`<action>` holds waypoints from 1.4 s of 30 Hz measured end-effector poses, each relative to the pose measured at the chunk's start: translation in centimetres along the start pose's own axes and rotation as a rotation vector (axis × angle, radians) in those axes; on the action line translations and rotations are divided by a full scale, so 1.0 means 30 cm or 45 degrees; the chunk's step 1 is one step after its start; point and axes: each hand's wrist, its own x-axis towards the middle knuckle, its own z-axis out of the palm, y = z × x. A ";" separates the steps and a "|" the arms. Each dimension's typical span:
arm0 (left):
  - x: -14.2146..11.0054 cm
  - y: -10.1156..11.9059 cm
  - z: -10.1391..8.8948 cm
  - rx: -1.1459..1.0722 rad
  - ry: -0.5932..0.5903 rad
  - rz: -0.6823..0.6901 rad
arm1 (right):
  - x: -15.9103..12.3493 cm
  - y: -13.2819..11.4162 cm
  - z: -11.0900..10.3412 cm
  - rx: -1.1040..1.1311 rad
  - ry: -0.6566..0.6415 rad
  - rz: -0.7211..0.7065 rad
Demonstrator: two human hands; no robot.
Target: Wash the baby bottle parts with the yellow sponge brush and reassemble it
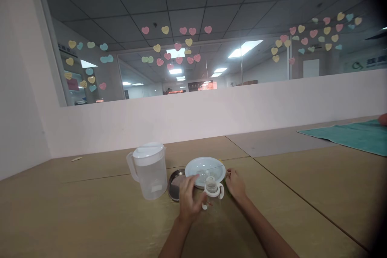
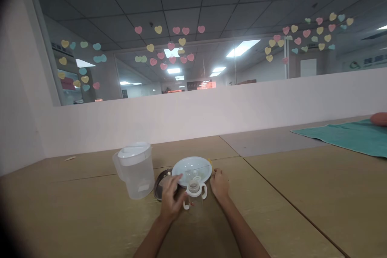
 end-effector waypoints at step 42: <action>0.017 -0.189 -0.171 0.848 0.567 -0.275 | -0.025 0.014 0.009 -0.239 -0.177 -0.181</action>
